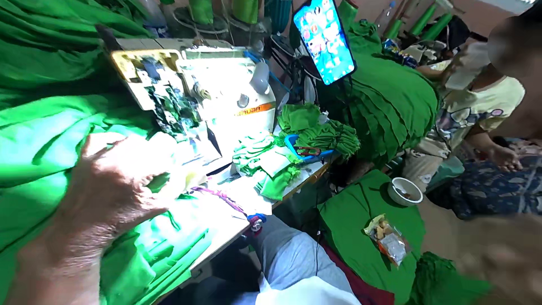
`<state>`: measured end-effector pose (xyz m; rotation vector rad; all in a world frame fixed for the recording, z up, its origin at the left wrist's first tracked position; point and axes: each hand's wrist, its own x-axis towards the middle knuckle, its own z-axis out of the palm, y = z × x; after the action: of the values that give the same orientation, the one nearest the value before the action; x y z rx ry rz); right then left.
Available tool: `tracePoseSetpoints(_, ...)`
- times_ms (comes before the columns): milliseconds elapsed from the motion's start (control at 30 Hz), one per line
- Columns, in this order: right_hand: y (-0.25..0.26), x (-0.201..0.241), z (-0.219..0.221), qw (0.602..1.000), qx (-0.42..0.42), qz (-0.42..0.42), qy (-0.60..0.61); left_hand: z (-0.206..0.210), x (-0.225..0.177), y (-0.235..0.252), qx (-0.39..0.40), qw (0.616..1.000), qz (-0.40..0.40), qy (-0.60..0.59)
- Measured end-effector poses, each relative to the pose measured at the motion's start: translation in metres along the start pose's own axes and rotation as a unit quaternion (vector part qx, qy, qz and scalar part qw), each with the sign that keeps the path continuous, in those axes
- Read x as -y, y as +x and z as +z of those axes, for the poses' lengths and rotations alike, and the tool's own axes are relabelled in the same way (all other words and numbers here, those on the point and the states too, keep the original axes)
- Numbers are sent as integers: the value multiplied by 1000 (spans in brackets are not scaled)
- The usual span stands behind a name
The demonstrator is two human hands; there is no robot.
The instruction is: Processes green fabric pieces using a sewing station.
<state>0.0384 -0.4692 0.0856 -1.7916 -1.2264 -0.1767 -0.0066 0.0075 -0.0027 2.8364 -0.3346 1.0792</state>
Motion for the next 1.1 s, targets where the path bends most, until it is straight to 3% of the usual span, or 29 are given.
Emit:
tracePoseSetpoints(100,-18,-63,-12,991,-56,105,-55,8,13,-5,-19,1000,11,8)
tracePoseSetpoints(200,-58,-124,-15,945,-92,292,-114,5,11,-4,-10,1000,6,11)
tracePoseSetpoints(300,-106,-175,-16,873,-38,446,-193,5,9,-2,-12,1000,8,17)
tracePoseSetpoints(367,-134,-202,-10,834,-2,504,-226,5,9,-3,-10,1000,7,12)
tracePoseSetpoints(633,-152,-241,24,736,30,595,-320,3,7,-4,2,1000,-2,24)
tracePoseSetpoints(800,-160,-261,36,654,67,674,-337,5,9,-6,-1,999,-1,32)
tracePoseSetpoints(1100,-181,-281,53,651,21,682,-333,4,1,-1,1,999,5,35)
